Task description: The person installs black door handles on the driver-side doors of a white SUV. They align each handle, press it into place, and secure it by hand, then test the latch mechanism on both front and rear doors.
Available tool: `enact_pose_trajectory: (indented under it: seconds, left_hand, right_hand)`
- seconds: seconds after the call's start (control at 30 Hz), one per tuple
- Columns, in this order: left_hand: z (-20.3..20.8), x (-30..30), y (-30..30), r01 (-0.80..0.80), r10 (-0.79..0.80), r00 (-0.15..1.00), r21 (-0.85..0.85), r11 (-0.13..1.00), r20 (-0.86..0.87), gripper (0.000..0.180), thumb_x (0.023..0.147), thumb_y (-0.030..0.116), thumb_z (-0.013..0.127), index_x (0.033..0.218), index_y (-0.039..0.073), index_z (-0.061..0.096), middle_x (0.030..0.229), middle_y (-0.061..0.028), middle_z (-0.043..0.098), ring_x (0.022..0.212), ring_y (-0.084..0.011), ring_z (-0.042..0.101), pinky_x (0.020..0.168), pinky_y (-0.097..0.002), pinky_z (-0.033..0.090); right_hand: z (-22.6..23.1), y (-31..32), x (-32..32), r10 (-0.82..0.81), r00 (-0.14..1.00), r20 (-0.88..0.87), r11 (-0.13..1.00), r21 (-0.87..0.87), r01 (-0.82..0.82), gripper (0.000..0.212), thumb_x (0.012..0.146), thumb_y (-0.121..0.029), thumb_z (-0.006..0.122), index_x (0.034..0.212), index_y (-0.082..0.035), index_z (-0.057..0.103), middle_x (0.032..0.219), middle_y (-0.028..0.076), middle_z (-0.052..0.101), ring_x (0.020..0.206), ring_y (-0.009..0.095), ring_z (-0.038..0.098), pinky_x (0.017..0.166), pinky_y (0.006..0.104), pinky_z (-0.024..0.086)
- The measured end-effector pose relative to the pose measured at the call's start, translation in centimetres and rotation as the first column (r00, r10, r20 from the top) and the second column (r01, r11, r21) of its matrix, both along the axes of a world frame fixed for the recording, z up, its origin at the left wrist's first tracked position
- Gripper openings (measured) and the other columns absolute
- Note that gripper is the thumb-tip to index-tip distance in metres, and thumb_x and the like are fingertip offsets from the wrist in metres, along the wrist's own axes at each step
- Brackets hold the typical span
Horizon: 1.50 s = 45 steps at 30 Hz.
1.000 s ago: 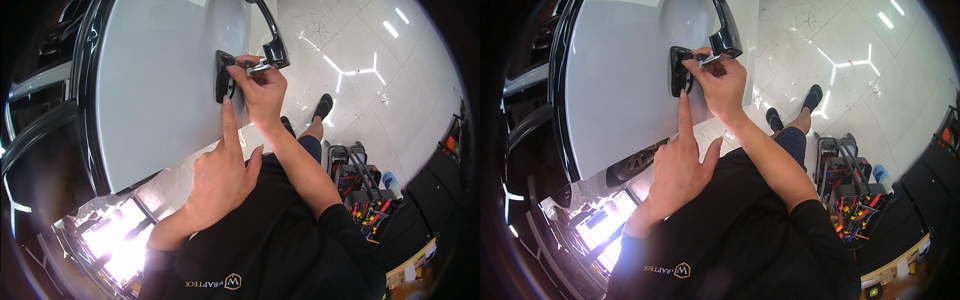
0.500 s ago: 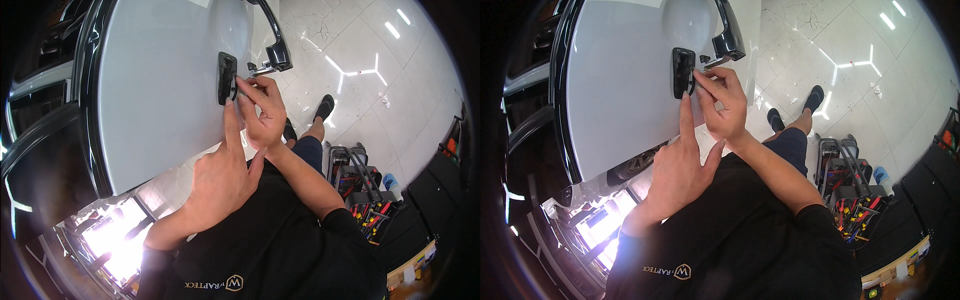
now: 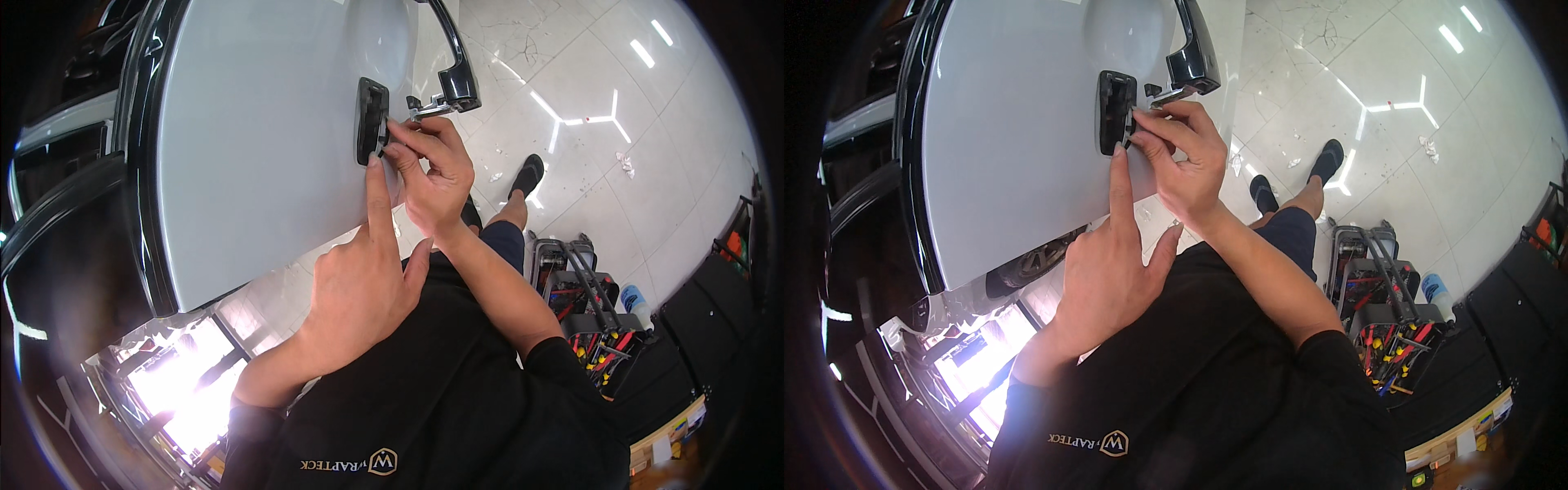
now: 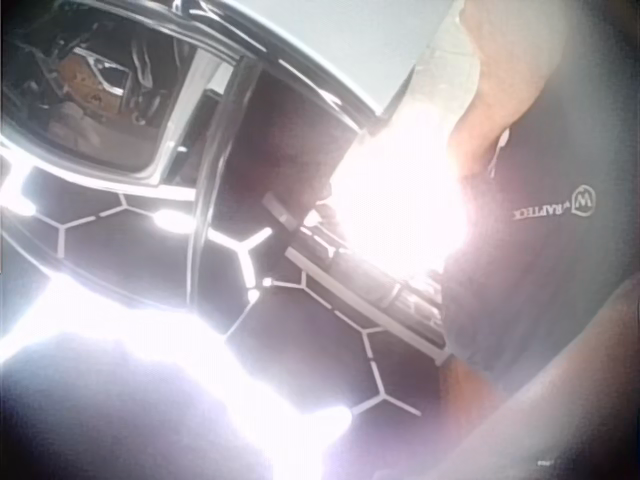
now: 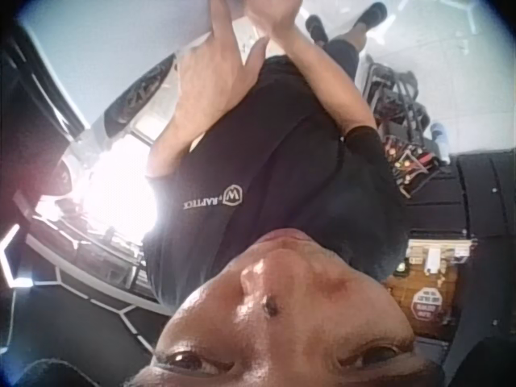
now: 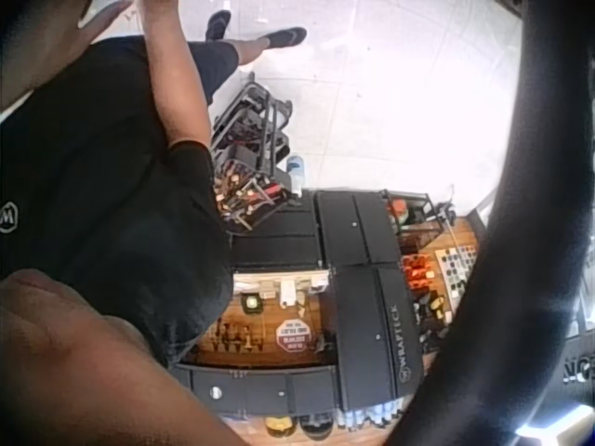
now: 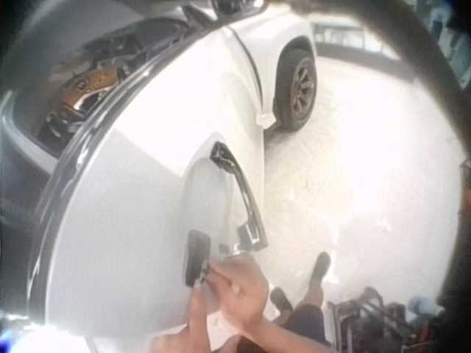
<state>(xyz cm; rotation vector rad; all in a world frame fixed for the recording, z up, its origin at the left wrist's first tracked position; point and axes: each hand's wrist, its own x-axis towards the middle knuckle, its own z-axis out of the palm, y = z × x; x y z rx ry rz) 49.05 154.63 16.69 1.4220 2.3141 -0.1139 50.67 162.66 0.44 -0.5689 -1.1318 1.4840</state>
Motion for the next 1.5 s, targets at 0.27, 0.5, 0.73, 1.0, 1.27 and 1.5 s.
enact_pose_trajectory:
  seconds: [0.27,0.5,0.73,1.0,1.27,1.5]
  left_hand:
    - [0.0,0.0,0.0,-0.004,0.003,1.000,-0.038,0.999,-0.014,0.100,0.090,0.027,0.073,0.157,-0.012,0.011,0.088,-0.0256,0.071,0.066,-0.0379,0.073,0.057,-0.0415,0.059]
    - [0.1,-0.3,-0.1,-0.005,0.005,1.000,-0.016,1.000,0.000,0.099,0.091,0.028,0.073,0.157,-0.012,0.010,0.088,-0.0275,0.071,0.067,-0.0397,0.072,0.059,-0.0435,0.059]
    - [0.4,-0.6,0.1,-0.012,0.013,0.999,-0.018,1.000,0.043,0.100,0.093,0.032,0.071,0.158,-0.010,0.008,0.096,-0.0333,0.069,0.069,-0.0450,0.071,0.064,-0.0480,0.059]
    - [-0.2,-1.0,-0.5,0.125,-0.118,0.991,0.107,0.986,-0.066,0.097,0.093,0.033,0.072,0.157,-0.012,0.014,0.112,-0.0353,0.067,0.094,-0.0459,0.073,0.080,-0.0466,0.059]
    - [-0.1,-0.9,-0.6,0.154,-0.145,0.985,0.104,0.983,-0.091,0.096,0.093,0.031,0.072,0.156,-0.013,0.015,0.111,-0.0344,0.068,0.104,-0.0463,0.070,0.085,-0.0475,0.058]
    - [0.9,-0.5,0.4,-0.037,0.038,0.998,-0.015,0.999,0.059,0.096,0.092,0.029,0.072,0.156,-0.009,0.012,0.098,-0.0318,0.070,0.080,-0.0469,0.072,0.074,-0.0484,0.059]
  right_hand:
    - [0.1,-0.4,0.0,0.016,1.000,-0.007,0.991,-0.131,-0.017,0.018,0.085,0.009,0.077,0.102,0.004,0.073,0.112,0.010,0.059,0.091,0.013,0.064,0.076,0.0243,0.054]
    - [1.7,-0.1,0.6,0.035,0.999,-0.001,0.987,-0.155,-0.035,0.020,0.087,0.010,0.075,0.106,0.005,0.074,0.115,0.013,0.061,0.087,0.013,0.065,0.073,0.0224,0.055]
    - [0.7,-0.2,-0.2,-0.019,0.999,-0.035,0.999,-0.038,0.017,0.020,0.085,0.003,0.079,0.105,-0.001,0.079,0.105,0.009,0.065,0.078,0.011,0.063,0.063,0.0235,0.051]
    - [0.7,-0.7,0.2,-0.079,0.992,0.102,0.986,0.156,0.063,0.026,0.088,0.002,0.075,0.113,-0.002,0.078,0.104,0.010,0.062,0.074,0.013,0.060,0.062,0.0234,0.049]
    - [-0.1,2.0,2.0,-0.233,0.920,0.316,0.760,0.649,-0.031,0.051,0.072,-0.002,0.075,0.123,-0.005,0.073,0.102,0.008,0.061,0.074,0.022,0.062,0.055,0.0293,0.052]
    - [1.1,4.7,2.6,-0.219,0.881,0.418,0.555,0.796,-0.240,0.068,0.064,-0.005,0.076,0.131,-0.007,0.067,0.092,0.005,0.061,0.068,0.021,0.062,0.051,0.0280,0.049]
